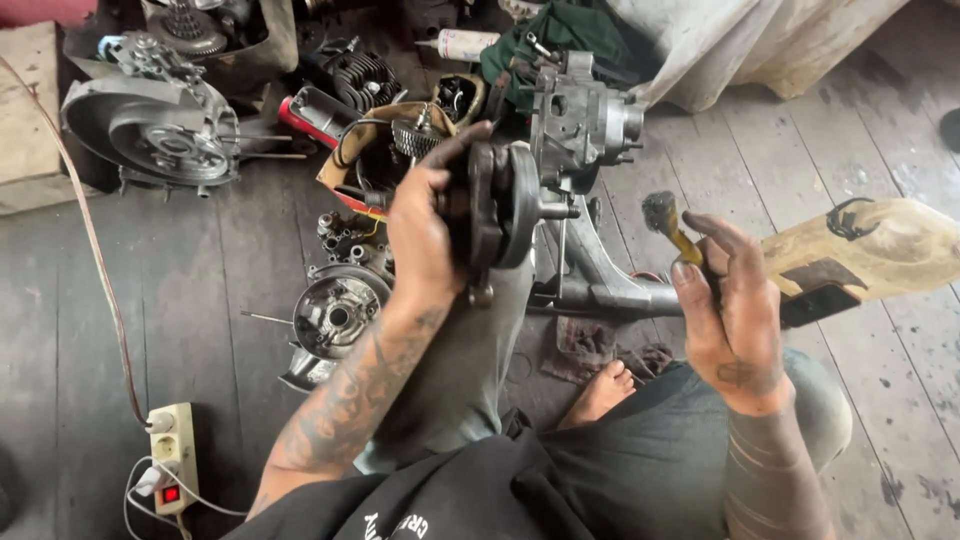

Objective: Scrubbing and cleaning motorcycle engine components using a brush and solvent on a workshop floor.

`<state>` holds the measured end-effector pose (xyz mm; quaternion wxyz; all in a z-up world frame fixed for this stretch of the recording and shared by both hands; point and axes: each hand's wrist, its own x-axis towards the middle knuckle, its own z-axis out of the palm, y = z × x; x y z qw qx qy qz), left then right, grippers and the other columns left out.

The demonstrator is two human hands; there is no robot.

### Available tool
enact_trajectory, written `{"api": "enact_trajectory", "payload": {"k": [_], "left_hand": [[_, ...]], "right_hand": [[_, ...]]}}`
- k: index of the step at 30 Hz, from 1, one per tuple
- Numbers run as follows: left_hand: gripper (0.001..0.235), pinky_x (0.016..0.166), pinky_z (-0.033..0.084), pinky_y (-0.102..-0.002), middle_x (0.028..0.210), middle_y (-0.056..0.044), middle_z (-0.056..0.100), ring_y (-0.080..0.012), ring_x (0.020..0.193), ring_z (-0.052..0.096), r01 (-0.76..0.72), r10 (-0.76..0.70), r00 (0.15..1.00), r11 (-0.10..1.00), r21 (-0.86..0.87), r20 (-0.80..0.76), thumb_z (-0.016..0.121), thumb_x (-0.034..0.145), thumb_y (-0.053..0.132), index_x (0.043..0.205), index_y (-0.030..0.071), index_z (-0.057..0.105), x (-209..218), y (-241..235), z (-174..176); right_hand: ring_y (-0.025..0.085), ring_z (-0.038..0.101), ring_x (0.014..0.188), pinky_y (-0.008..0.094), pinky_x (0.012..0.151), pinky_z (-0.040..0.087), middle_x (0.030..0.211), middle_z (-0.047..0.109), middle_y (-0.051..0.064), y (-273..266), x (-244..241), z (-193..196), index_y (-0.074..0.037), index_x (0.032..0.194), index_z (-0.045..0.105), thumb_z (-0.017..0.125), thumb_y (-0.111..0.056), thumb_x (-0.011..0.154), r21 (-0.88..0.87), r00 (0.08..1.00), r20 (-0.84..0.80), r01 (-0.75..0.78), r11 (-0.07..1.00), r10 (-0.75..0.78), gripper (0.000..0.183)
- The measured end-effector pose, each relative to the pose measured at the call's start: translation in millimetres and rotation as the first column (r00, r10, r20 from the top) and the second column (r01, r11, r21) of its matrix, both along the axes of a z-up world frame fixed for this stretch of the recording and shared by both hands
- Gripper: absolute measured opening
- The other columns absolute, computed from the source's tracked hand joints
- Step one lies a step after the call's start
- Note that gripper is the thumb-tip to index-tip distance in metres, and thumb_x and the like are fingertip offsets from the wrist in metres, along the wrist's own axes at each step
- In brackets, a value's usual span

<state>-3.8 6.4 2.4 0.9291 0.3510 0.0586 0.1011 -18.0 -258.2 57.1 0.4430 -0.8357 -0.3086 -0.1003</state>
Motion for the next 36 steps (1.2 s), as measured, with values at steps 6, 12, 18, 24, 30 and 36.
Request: {"api": "enact_trajectory", "payload": {"k": [6, 12, 18, 24, 30, 36], "left_hand": [[0.055, 0.118, 0.036, -0.033, 0.138, -0.014, 0.063, -0.0247, 0.129, 0.056, -0.266, 0.166, 0.956, 0.835, 0.482, 0.24, 0.033, 0.089, 0.012, 0.133, -0.003, 0.062, -9, -8, -1], [0.047, 0.095, 0.043, -0.033, 0.117, -0.011, 0.056, -0.0201, 0.101, 0.051, -0.334, 0.107, 0.919, 0.722, 0.606, 0.38, 0.041, 0.095, 0.012, 0.136, 0.002, 0.062, -1, -7, 0], [0.049, 0.092, 0.048, -0.04, 0.116, -0.019, 0.058, -0.0276, 0.101, 0.055, -0.477, 0.05, 0.842, 0.535, 0.698, 0.537, 0.044, 0.09, 0.019, 0.128, -0.006, 0.06, -5, -7, 12], [0.046, 0.098, 0.047, -0.043, 0.119, -0.018, 0.054, -0.0303, 0.108, 0.055, -0.47, 0.022, 0.848, 0.494, 0.731, 0.53, 0.043, 0.097, 0.027, 0.127, -0.004, 0.059, -6, -9, 14], [0.048, 0.095, 0.049, -0.042, 0.119, -0.017, 0.052, -0.0293, 0.105, 0.055, -0.43, -0.019, 0.865, 0.49, 0.758, 0.502, 0.045, 0.095, 0.032, 0.129, 0.0, 0.057, -6, -13, 13], [0.047, 0.094, 0.049, -0.042, 0.115, -0.018, 0.054, -0.0291, 0.103, 0.056, -0.468, -0.03, 0.835, 0.487, 0.738, 0.549, 0.042, 0.098, 0.032, 0.124, -0.002, 0.06, -6, -11, 15]], "right_hand": [[0.017, 0.051, 0.079, 0.027, 0.073, 0.043, 0.124, 0.063, 0.028, 1, -5, -6, 0.008, 0.139, 0.037, 0.047, 0.01, 0.1, 0.03, 0.997, -0.082, 0.002, 1.0, 0.001, 0.04], [0.008, 0.048, 0.06, 0.018, 0.046, 0.039, 0.084, 0.058, 0.003, -3, -7, -29, -0.007, 0.138, 0.039, 0.041, 0.003, 0.105, 0.239, 0.959, -0.2, -0.151, 0.959, 0.201, 0.035], [0.013, 0.063, 0.069, 0.024, 0.061, 0.056, 0.093, 0.065, 0.012, 31, -32, 5, 0.0, 0.141, 0.042, 0.048, 0.006, 0.098, 0.254, 0.862, -0.458, -0.107, 0.961, 0.217, 0.044], [0.018, 0.079, 0.076, 0.028, 0.06, 0.057, 0.106, 0.079, 0.013, 53, -33, 39, -0.002, 0.133, 0.062, 0.06, -0.001, 0.09, -0.343, 0.973, -0.17, 0.092, 0.935, -0.158, 0.043], [0.016, 0.053, 0.056, 0.029, 0.051, 0.046, 0.092, 0.068, 0.013, 71, -28, 26, 0.006, 0.143, 0.053, 0.056, 0.011, 0.094, -0.251, 0.995, 0.09, 0.072, 0.965, -0.05, 0.049], [0.025, 0.068, 0.063, 0.035, 0.054, 0.054, 0.102, 0.072, 0.023, 71, -28, 38, 0.013, 0.132, 0.059, 0.056, 0.011, 0.087, -0.334, 0.995, 0.031, 0.102, 0.937, -0.097, 0.045]]}}
